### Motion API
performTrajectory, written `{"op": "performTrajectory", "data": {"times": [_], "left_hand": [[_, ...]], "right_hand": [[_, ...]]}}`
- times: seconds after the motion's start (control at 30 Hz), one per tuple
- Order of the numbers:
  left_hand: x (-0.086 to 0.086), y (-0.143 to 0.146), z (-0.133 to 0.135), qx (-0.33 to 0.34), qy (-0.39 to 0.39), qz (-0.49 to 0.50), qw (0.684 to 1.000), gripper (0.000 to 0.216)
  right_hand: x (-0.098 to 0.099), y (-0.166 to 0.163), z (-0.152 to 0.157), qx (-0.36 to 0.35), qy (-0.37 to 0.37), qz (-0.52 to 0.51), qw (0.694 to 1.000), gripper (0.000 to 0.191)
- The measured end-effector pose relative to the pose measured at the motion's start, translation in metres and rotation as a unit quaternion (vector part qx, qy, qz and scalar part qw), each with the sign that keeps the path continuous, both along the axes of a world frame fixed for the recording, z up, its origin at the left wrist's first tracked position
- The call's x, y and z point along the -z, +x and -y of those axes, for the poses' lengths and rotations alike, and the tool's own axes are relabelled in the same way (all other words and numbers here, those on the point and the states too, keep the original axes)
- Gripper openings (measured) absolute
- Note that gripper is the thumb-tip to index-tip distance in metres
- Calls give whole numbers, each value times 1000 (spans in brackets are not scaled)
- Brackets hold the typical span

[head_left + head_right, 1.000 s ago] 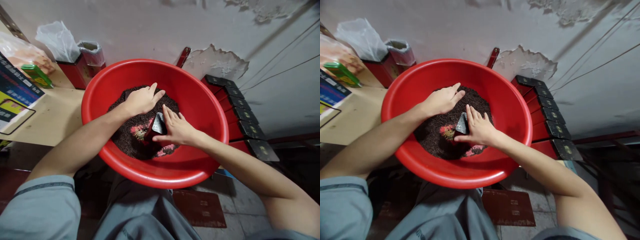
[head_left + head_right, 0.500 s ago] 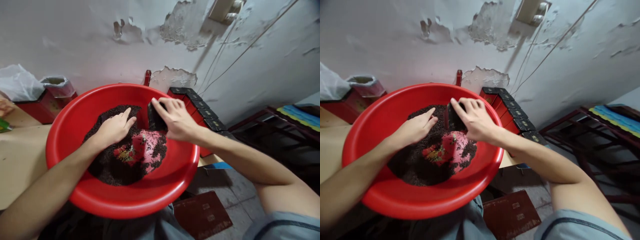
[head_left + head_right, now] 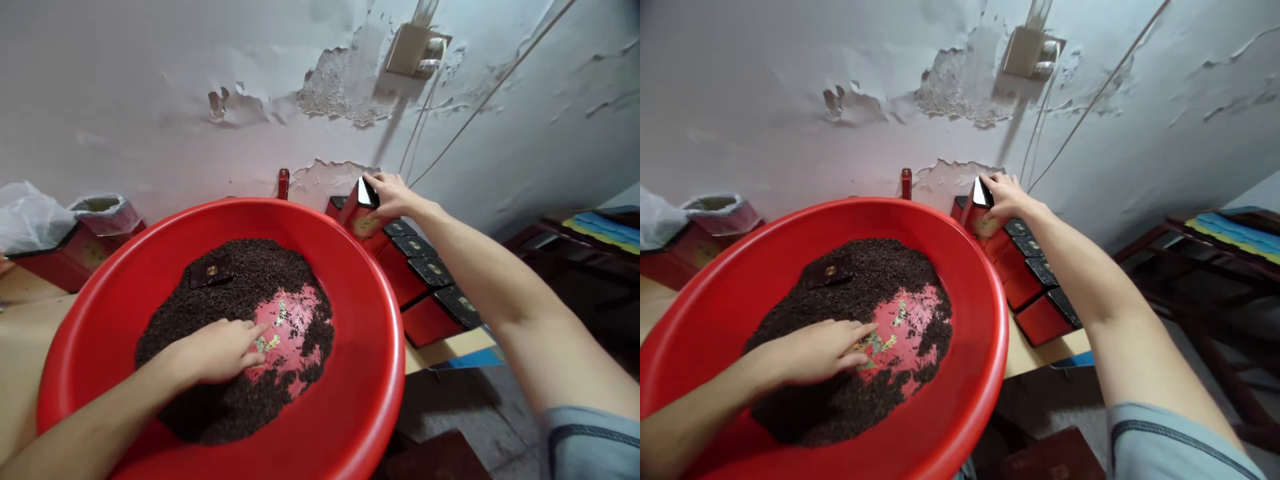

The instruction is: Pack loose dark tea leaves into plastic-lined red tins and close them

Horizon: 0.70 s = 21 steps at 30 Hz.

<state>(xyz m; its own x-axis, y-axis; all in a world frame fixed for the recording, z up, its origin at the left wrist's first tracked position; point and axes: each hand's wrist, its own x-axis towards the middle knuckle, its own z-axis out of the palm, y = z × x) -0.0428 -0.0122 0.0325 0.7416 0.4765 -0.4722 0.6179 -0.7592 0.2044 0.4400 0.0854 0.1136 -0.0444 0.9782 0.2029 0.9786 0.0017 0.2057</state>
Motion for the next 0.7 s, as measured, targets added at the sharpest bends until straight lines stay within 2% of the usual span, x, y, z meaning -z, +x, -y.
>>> {"op": "performTrajectory", "data": {"times": [0.2, 0.37, 0.43, 0.53, 0.7], "left_hand": [[-4, 0, -5, -37, -7, -47, 998, 61], [2, -3, -11, -72, -22, -57, 996, 64], [2, -4, -11, -82, -32, -56, 995, 64], [0, -3, -10, -83, -40, -53, 994, 64], [-7, -3, -8, -61, -34, -65, 995, 67]], "right_hand": [[64, 19, -42, 45, -97, -30, 994, 123], [102, 28, -70, 34, -122, -33, 991, 103], [109, 31, -78, 35, -131, -37, 990, 101], [113, 30, -86, 74, -138, -29, 987, 108], [96, 13, -88, 119, -209, 2, 971, 116]]}}
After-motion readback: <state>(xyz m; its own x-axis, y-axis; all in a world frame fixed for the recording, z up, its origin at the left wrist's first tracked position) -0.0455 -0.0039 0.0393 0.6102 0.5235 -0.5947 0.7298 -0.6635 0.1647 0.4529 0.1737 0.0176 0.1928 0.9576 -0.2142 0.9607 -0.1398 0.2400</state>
